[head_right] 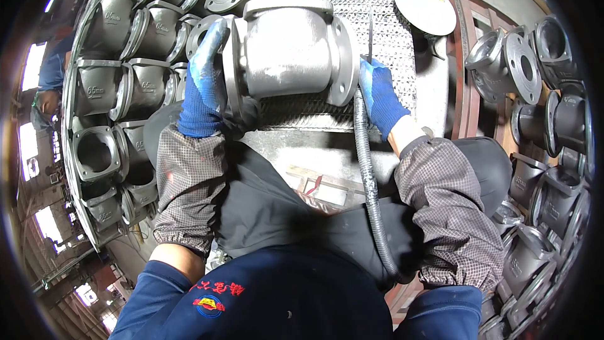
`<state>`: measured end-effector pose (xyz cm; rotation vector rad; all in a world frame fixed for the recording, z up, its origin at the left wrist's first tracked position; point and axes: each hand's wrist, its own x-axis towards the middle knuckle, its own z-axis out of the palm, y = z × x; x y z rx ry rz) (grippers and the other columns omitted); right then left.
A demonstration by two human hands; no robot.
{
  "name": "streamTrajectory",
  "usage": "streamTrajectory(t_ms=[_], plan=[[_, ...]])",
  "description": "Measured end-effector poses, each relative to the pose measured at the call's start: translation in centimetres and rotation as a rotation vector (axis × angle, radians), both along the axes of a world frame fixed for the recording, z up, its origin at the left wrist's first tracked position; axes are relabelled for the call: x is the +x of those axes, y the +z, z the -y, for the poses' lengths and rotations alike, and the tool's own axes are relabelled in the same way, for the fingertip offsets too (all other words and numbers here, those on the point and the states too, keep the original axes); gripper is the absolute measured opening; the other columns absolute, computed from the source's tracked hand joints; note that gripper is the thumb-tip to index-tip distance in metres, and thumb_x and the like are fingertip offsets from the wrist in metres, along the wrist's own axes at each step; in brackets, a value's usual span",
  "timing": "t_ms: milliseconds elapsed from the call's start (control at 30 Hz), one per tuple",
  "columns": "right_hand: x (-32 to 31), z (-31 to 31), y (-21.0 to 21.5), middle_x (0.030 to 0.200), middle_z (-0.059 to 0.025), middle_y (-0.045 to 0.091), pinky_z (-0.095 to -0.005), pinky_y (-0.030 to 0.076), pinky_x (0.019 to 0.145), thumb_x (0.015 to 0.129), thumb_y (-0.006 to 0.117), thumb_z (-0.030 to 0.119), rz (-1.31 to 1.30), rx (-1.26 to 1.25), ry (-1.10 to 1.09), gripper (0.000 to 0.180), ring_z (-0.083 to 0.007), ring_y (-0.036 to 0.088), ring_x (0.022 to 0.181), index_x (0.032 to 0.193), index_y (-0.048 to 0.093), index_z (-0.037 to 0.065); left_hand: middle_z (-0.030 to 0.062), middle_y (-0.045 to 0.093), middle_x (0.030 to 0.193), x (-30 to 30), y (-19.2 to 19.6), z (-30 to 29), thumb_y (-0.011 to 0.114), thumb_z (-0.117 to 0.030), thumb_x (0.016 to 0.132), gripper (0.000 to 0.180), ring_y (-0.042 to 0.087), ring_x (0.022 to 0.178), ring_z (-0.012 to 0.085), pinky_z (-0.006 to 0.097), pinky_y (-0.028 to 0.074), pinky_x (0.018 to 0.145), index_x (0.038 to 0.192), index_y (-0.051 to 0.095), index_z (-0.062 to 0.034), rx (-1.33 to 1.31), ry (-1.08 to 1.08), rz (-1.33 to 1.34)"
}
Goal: The person, wearing blue gloves, picks up a large metal industrial component, places it on a metal grate, and uses a handheld air-powered grinder to smooth the interior and exterior surfaces.
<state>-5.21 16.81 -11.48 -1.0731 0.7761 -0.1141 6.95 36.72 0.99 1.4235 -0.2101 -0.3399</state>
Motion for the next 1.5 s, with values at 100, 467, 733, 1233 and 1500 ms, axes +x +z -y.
streamTrajectory(t_ms=[100,467,733,1233,1500], plan=[[-0.1,0.6,-1.1,0.094,-0.0072,0.061,-0.0272,0.044,0.075,0.089,0.052,0.025,0.178,-0.309,0.115,0.033,-0.0138,0.053,0.085,0.107,0.057,-0.002,0.0147,0.058,0.109,0.9,0.2,-0.9,0.045,-0.020,0.094,0.034,0.058,0.098,0.0198,0.029,0.046,0.086,0.120,0.049,0.0018,0.404,-0.191,0.406],[3.0,1.9,2.9,0.084,-0.0063,0.061,-0.0265,0.046,0.064,0.088,0.051,0.023,0.118,-0.012,0.041,0.033,-0.0136,0.056,0.070,0.109,0.057,-0.001,0.0132,0.057,0.111,1.6,-2.9,-0.9,0.037,-0.026,0.096,0.040,0.059,0.097,0.0184,0.028,0.050,0.083,0.121,0.048,0.0033,0.136,-0.075,-0.014],[0.6,1.9,8.4,0.098,-0.0086,0.060,-0.0262,0.046,0.078,0.089,0.049,0.043,0.122,-0.246,0.305,0.051,-0.0130,0.056,0.086,0.111,0.055,-0.002,0.0110,0.061,0.100,-0.5,1.3,-1.6,0.049,-0.030,0.091,0.037,0.063,0.086,0.0177,0.029,0.053,0.074,0.111,0.055,-0.0005,-0.178,-0.028,-0.276],[2.3,3.1,5.8,0.110,-0.0112,0.057,-0.0264,0.046,0.086,0.090,0.049,0.031,0.213,0.023,0.131,0.043,-0.0158,0.056,0.097,0.115,0.052,-0.004,0.0082,0.057,0.112,0.6,0.7,-0.5,0.046,-0.023,0.093,0.033,0.055,0.104,0.0157,0.029,0.044,0.091,0.118,0.054,-0.0019,-0.139,-0.025,-0.188],[0.9,2.7,4.6,0.101,-0.0089,0.061,-0.0284,0.042,0.084,0.090,0.048,0.038,0.333,-0.419,0.273,0.043,-0.0167,0.054,0.096,0.109,0.058,0.000,0.0095,0.056,0.113,3.2,-2.0,0.0,0.043,-0.023,0.094,0.033,0.053,0.105,0.0181,0.029,0.042,0.093,0.118,0.051,-0.0022,0.108,-0.057,0.067]])
